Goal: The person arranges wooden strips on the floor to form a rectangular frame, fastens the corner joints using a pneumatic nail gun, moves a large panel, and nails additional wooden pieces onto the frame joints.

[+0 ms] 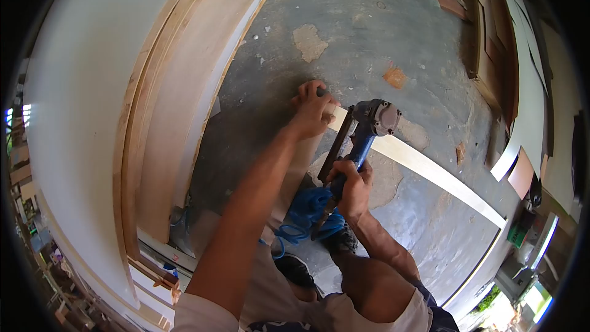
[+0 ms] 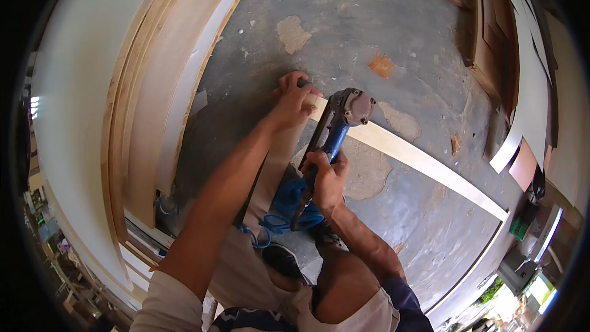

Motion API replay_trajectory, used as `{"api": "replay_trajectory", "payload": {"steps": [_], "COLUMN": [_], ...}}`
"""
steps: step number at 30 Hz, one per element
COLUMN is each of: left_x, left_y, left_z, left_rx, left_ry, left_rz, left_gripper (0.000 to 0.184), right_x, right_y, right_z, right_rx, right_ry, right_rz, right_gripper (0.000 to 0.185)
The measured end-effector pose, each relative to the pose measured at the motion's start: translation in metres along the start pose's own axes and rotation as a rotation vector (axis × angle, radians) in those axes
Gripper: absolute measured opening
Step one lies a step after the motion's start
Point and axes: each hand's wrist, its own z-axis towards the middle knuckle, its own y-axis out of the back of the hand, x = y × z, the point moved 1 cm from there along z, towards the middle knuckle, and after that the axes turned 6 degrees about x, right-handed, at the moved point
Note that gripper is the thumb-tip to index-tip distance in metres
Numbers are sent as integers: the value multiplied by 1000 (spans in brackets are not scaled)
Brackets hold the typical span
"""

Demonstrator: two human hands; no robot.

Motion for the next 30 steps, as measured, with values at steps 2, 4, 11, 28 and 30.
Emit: {"api": "replay_trajectory", "payload": {"steps": [2,4,11,28,30], "left_x": [1,5,8,9,9], "left_y": [-1,-5,-7,-7,-8], "left_z": [0,1,1,3,3], "left_rx": [-14,-44,-78,-38,-22], "left_ry": [2,-41,-55,-41,-21], "left_rz": [-8,-8,0,-7,3], "left_gripper": [33,36,44,48,49], "right_x": [3,4,7,7,5], "right_y": [-11,-17,-28,-36,-38], "right_z": [-1,-1,0,9,9], "right_rx": [-31,-18,7,-13,-20], "right_ry": [29,11,10,-8,-2], "right_rz": [-18,-25,-121,-137,-124], "right_gripper": [14,14,15,46,46]}}
